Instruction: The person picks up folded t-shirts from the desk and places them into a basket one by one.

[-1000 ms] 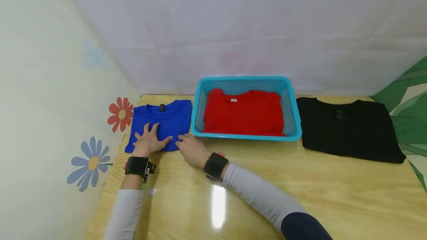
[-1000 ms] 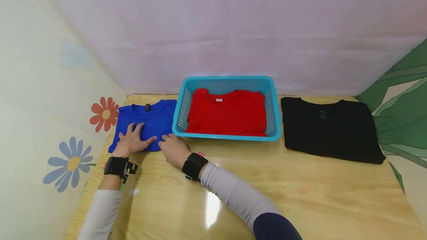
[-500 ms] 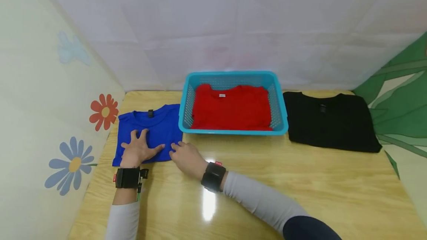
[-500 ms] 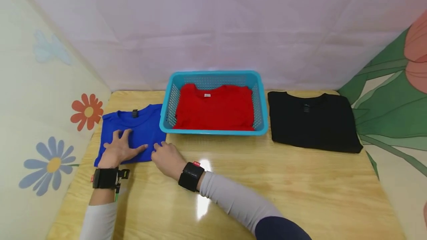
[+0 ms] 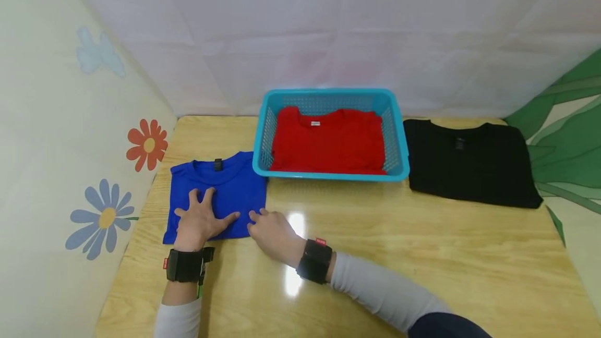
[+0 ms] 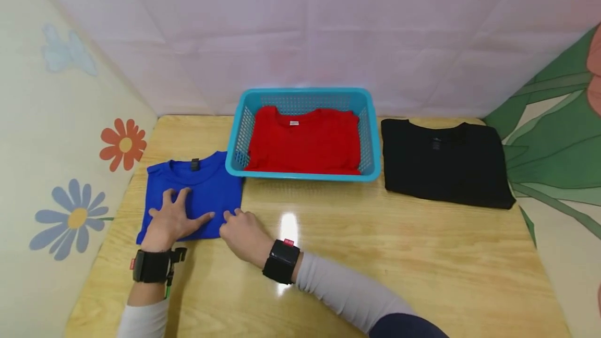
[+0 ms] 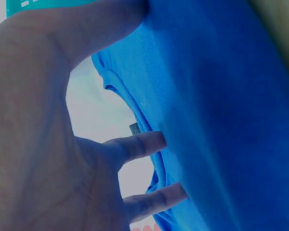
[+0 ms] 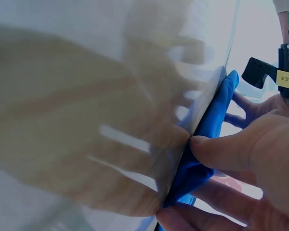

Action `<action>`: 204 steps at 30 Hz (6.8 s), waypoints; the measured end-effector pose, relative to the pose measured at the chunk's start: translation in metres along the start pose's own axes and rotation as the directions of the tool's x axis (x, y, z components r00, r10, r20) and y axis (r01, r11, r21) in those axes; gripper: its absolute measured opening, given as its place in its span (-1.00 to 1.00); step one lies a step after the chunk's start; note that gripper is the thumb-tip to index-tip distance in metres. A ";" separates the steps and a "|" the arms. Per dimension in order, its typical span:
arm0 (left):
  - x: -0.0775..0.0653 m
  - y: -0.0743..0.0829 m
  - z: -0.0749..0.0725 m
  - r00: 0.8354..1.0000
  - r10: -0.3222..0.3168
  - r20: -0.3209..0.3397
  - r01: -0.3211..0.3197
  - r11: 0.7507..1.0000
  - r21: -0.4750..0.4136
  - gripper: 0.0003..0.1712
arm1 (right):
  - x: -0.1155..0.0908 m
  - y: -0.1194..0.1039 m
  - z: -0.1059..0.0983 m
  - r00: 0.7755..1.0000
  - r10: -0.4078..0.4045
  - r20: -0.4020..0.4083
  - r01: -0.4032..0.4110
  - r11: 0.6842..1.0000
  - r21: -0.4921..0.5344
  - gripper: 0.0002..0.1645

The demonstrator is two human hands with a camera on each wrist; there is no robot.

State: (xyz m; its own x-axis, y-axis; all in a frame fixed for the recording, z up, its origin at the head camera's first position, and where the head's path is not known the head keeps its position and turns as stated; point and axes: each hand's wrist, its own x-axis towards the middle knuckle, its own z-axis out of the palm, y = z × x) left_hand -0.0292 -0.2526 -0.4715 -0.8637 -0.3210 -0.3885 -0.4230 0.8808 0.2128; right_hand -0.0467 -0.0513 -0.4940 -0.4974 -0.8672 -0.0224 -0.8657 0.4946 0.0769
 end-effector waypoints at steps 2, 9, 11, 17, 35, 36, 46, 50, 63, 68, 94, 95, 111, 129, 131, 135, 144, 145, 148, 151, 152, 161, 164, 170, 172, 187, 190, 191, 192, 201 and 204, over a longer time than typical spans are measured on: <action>-0.003 0.001 0.002 1.000 0.001 -0.001 -0.002 1.000 -0.004 0.26 | -0.004 -0.001 -0.001 1.000 0.003 0.018 -0.002 1.000 -0.004 -0.72; -0.016 0.004 0.011 1.000 0.009 -0.003 -0.009 1.000 -0.011 0.26 | -0.021 -0.007 -0.002 1.000 0.001 0.018 0.000 1.000 -0.025 -0.70; -0.020 0.004 0.013 1.000 0.009 -0.002 -0.009 1.000 -0.008 0.26 | -0.025 -0.010 -0.002 1.000 -0.006 0.017 0.007 0.999 -0.038 -0.69; -0.034 0.000 0.016 1.000 0.005 0.000 -0.005 1.000 0.015 0.27 | -0.033 -0.018 -0.004 0.999 -0.030 0.039 0.032 0.999 -0.044 -0.66; -0.058 0.005 0.030 0.999 0.039 0.010 -0.040 0.996 0.085 0.22 | -0.060 -0.032 -0.003 0.984 -0.044 -0.171 0.037 0.998 -0.044 -0.90; -0.059 0.005 0.030 0.999 0.041 0.008 -0.042 0.995 0.087 0.22 | -0.060 -0.033 -0.003 0.983 -0.044 -0.177 0.036 0.998 -0.046 -0.91; -0.063 0.005 0.026 0.998 0.053 0.021 -0.055 0.993 0.107 0.20 | -0.068 -0.034 -0.008 0.992 0.036 -0.120 -0.030 0.998 0.048 -0.82; -0.064 0.004 0.022 0.997 0.062 0.039 -0.065 0.993 0.100 0.10 | -0.072 -0.033 -0.014 0.991 0.108 -0.085 -0.100 0.991 0.094 -0.73; -0.079 0.032 0.036 0.975 0.220 0.025 -0.221 0.962 0.161 -0.04 | -0.084 -0.015 -0.005 0.963 0.249 0.104 -0.265 0.942 0.205 -0.48; -0.083 0.041 0.041 0.960 0.278 -0.027 -0.268 0.946 0.183 -0.10 | -0.099 0.001 -0.001 0.932 0.301 0.201 -0.349 0.896 0.277 -0.37; -0.074 0.077 0.059 0.869 0.447 -0.210 -0.479 0.866 -0.141 -0.24 | -0.190 0.071 -0.006 0.785 0.503 0.362 -0.620 0.624 0.476 -0.34; -0.072 0.079 0.060 0.876 0.432 -0.212 -0.471 0.862 -0.187 -0.22 | -0.191 0.071 -0.005 0.781 0.503 0.369 -0.624 0.618 0.478 -0.35; -0.050 0.093 0.060 0.941 0.319 -0.112 -0.318 0.723 -0.613 -0.32 | -0.224 0.075 -0.008 0.750 0.544 0.376 -0.660 0.579 0.479 -0.38; -0.056 0.099 0.069 0.957 0.289 -0.013 -0.220 0.699 -0.680 -0.19 | -0.233 0.113 0.011 0.703 0.691 0.169 -0.643 0.516 0.566 0.13; -0.057 0.097 0.070 0.957 0.289 -0.006 -0.221 0.717 -0.661 -0.23 | -0.229 0.116 0.014 0.684 0.711 0.164 -0.628 0.460 0.628 0.01; -0.058 0.096 0.071 0.958 0.288 0.002 -0.219 0.733 -0.645 -0.31 | -0.222 0.118 0.014 0.671 0.713 0.201 -0.606 0.371 0.704 -0.32; -0.054 0.093 0.074 0.942 0.335 -0.014 -0.238 0.638 -0.732 -0.35 | -0.219 0.117 0.013 0.704 0.681 0.202 -0.567 0.367 0.737 -0.73; -0.054 0.093 0.074 0.937 0.350 -0.012 -0.242 0.620 -0.746 -0.35 | -0.220 0.116 0.013 0.713 0.677 0.184 -0.542 0.366 0.756 -0.72; -0.055 0.094 0.075 0.932 0.363 0.010 -0.222 0.591 -0.776 -0.33 | -0.220 0.113 0.015 0.723 0.673 0.156 -0.475 0.319 0.820 -0.68; -0.055 0.092 0.076 0.937 0.345 0.057 -0.166 0.582 -0.796 -0.25 | -0.220 0.111 0.019 0.718 0.676 0.165 -0.420 0.232 0.877 -0.55; -0.055 0.092 0.077 0.938 0.339 0.072 -0.149 0.582 -0.799 -0.24 | -0.220 0.110 0.020 0.711 0.678 0.187 -0.408 0.182 0.895 -0.50; -0.053 0.082 0.077 0.876 0.460 0.145 -0.173 0.581 -0.795 -0.47 | -0.223 0.111 0.018 0.731 0.580 0.360 -0.405 -0.056 0.912 -0.38; -0.057 0.080 0.074 0.842 0.521 0.140 -0.231 0.583 -0.779 -0.54 | -0.225 0.112 0.017 0.769 0.547 0.331 -0.368 -0.044 0.929 -0.36; -0.062 0.081 0.068 0.824 0.547 0.148 -0.249 0.585 -0.772 -0.66 | -0.226 0.112 0.015 0.799 0.521 0.299 -0.304 -0.078 0.949 -0.31; -0.063 0.082 0.066 0.825 0.548 0.141 -0.254 0.582 -0.773 -0.68 | -0.227 0.113 0.013 0.800 0.524 0.292 -0.304 -0.065 0.950 -0.31; -0.063 0.082 0.026 0.782 0.622 0.041 -0.380 0.528 -0.759 -0.69 | -0.230 0.126 -0.020 0.827 0.516 0.222 -0.248 -0.021 0.969 -0.40; -0.062 0.083 0.012 0.766 0.641 0.042 -0.373 0.496 -0.784 -0.68 | -0.231 0.130 -0.029 0.833 0.502 0.233 -0.229 -0.070 0.971 -0.39; -0.062 0.084 0.008 0.761 0.647 0.040 -0.373 0.487 -0.790 -0.68 | -0.231 0.132 -0.032 0.833 0.500 0.235 -0.229 -0.075 0.970 -0.39; -0.062 0.085 0.004 0.756 0.654 0.036 -0.375 0.477 -0.795 -0.67 | -0.231 0.135 -0.035 0.833 0.500 0.238 -0.230 -0.077 0.970 -0.38; -0.057 0.096 -0.026 0.739 0.673 -0.022 -0.370 0.378 -0.849 -0.64 | -0.226 0.162 -0.066 0.870 0.430 0.240 -0.178 -0.180 0.967 -0.36; -0.054 0.102 -0.036 0.736 0.677 -0.011 -0.334 0.349 -0.876 -0.62 | -0.223 0.173 -0.076 0.872 0.433 0.230 -0.171 -0.172 0.970 -0.36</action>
State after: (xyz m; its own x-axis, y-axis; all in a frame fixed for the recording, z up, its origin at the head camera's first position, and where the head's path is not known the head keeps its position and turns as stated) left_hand -0.0357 -0.1584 -0.3971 -0.9251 0.3559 -0.1321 -0.0991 0.1097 0.9890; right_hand -0.0810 0.2231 -0.3998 -0.8210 -0.5286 -0.2155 0.1797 0.1189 -0.9765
